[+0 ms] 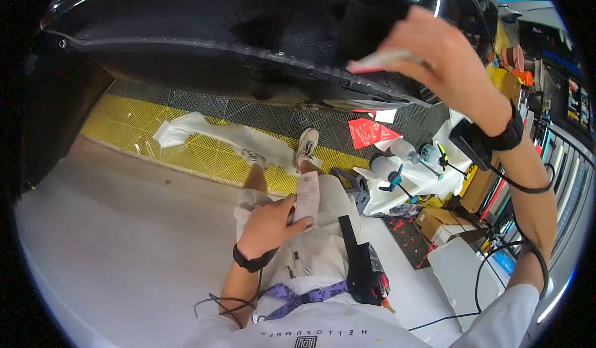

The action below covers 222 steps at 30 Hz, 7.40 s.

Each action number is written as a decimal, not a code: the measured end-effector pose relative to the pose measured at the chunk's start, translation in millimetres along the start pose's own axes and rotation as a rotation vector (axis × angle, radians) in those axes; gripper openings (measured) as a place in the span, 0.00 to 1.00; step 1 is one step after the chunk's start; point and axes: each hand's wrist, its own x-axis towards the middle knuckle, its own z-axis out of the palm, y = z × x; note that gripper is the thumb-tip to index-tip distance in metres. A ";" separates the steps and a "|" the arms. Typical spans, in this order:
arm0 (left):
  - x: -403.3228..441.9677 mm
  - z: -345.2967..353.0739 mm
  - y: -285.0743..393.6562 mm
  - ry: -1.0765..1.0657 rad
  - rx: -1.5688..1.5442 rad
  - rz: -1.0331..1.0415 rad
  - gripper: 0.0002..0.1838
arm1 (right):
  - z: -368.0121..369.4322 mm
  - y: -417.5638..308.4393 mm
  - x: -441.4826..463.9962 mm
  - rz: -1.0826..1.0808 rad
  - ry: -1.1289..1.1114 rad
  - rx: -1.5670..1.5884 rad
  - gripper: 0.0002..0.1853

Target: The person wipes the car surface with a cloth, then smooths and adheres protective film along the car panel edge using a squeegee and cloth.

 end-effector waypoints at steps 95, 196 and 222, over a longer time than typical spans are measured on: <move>106.7 75.9 155.7 -0.223 0.112 0.224 0.19 | 115.3 -51.6 -339.3 1.243 0.626 0.521 0.16; 129.0 101.3 117.9 -0.546 -0.236 -0.187 0.12 | 151.3 79.8 -272.8 0.920 1.011 0.064 0.23; 204.5 120.8 198.8 -0.303 -0.287 0.008 0.12 | 161.6 70.3 -305.2 0.968 1.291 1.638 0.12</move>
